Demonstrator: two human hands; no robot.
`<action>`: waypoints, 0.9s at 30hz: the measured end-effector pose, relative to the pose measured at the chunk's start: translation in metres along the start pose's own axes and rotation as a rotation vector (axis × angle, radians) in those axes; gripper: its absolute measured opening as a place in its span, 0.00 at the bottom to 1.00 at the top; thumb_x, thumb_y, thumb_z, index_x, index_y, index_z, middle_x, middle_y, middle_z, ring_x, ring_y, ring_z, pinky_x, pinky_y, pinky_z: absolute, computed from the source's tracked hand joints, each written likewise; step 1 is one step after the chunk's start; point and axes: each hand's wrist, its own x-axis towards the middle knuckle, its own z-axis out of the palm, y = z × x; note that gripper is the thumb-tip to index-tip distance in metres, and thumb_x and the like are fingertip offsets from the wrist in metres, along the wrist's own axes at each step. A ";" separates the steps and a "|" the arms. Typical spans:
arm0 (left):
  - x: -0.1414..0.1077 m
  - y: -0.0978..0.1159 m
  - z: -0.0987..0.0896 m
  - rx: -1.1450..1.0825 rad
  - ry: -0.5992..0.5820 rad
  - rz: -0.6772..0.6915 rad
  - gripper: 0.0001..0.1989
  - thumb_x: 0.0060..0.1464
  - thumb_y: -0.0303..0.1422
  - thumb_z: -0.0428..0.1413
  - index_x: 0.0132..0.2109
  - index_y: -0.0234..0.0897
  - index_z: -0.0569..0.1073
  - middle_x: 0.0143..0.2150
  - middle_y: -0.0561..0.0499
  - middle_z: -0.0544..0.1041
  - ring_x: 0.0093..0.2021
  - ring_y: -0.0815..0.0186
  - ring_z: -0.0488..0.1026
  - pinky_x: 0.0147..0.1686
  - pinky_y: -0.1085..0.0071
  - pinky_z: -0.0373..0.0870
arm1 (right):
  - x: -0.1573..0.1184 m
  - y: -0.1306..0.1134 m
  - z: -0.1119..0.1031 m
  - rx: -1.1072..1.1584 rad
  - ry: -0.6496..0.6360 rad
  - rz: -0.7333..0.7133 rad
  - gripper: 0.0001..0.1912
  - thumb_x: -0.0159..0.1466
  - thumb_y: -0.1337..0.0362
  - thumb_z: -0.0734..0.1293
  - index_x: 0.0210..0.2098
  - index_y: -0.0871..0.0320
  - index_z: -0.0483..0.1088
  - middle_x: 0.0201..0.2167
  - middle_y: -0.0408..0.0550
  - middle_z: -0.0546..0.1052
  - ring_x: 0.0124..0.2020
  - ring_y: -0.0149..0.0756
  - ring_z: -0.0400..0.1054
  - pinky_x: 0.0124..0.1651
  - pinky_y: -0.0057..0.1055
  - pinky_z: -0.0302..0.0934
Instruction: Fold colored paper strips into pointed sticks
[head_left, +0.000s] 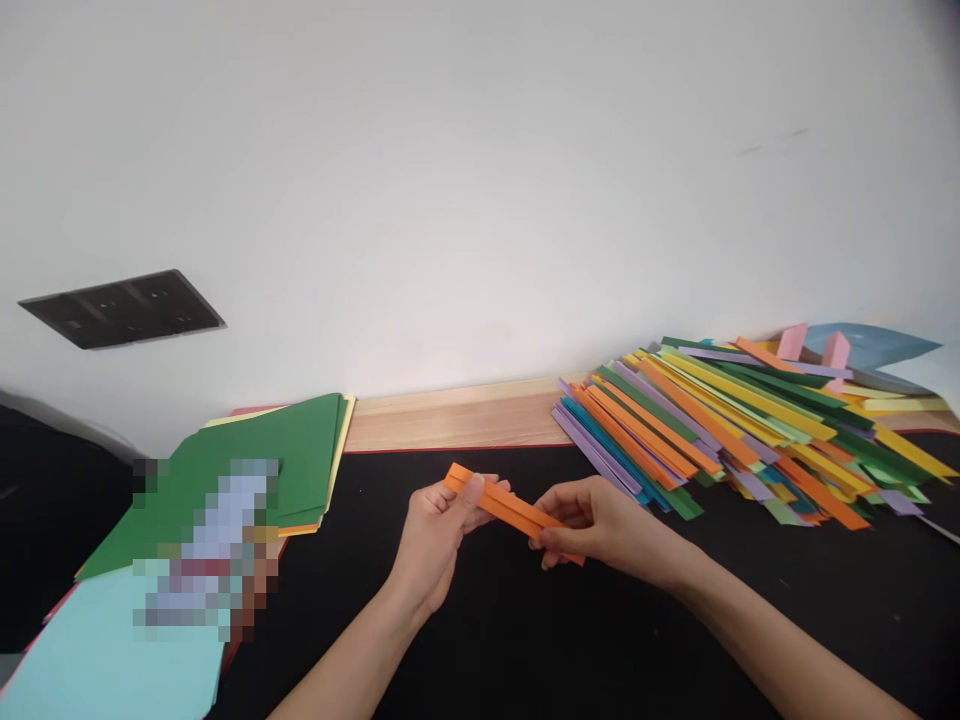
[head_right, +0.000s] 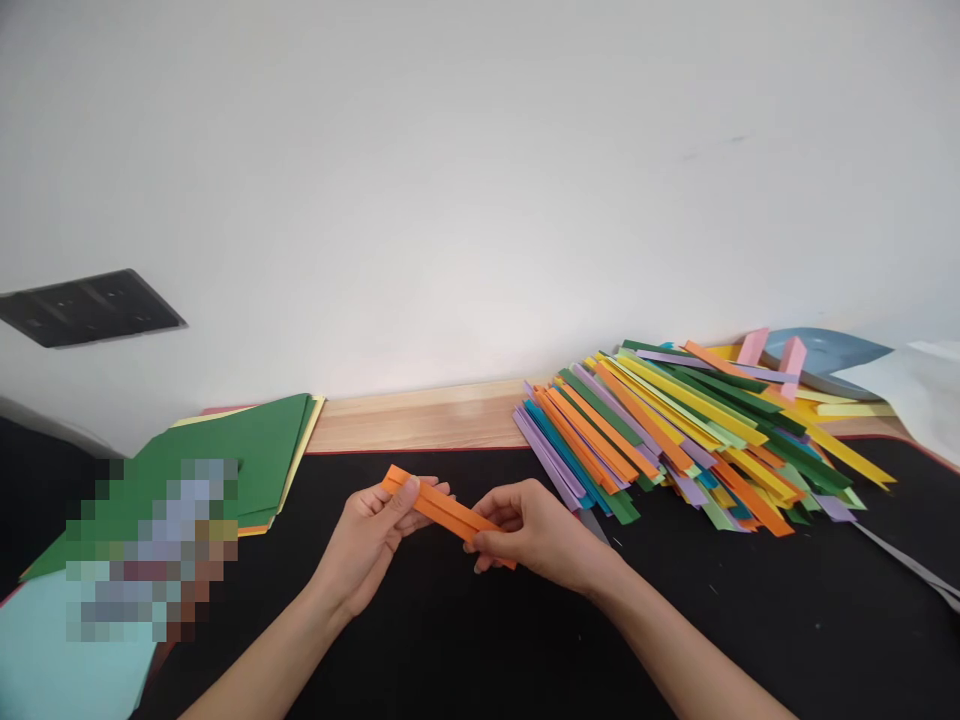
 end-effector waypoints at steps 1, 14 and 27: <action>-0.001 -0.002 0.001 0.007 -0.011 -0.012 0.15 0.49 0.37 0.60 0.38 0.27 0.78 0.39 0.37 0.79 0.46 0.53 0.74 0.49 0.60 0.67 | -0.001 -0.001 0.001 0.007 -0.034 0.000 0.14 0.53 0.57 0.70 0.31 0.63 0.72 0.27 0.49 0.78 0.27 0.33 0.74 0.28 0.24 0.65; -0.006 -0.011 0.009 -0.023 -0.072 -0.094 0.16 0.49 0.40 0.59 0.36 0.28 0.78 0.35 0.39 0.79 0.43 0.56 0.75 0.50 0.62 0.64 | -0.002 -0.001 0.015 0.151 -0.123 0.035 0.19 0.54 0.52 0.69 0.30 0.64 0.70 0.30 0.52 0.79 0.28 0.34 0.75 0.33 0.28 0.68; 0.000 -0.002 0.002 -0.062 -0.097 -0.149 0.25 0.53 0.47 0.53 0.46 0.27 0.75 0.42 0.34 0.78 0.43 0.52 0.76 0.48 0.57 0.66 | -0.007 -0.006 0.002 0.147 -0.182 0.009 0.19 0.54 0.55 0.69 0.39 0.63 0.72 0.37 0.55 0.78 0.39 0.40 0.74 0.43 0.35 0.68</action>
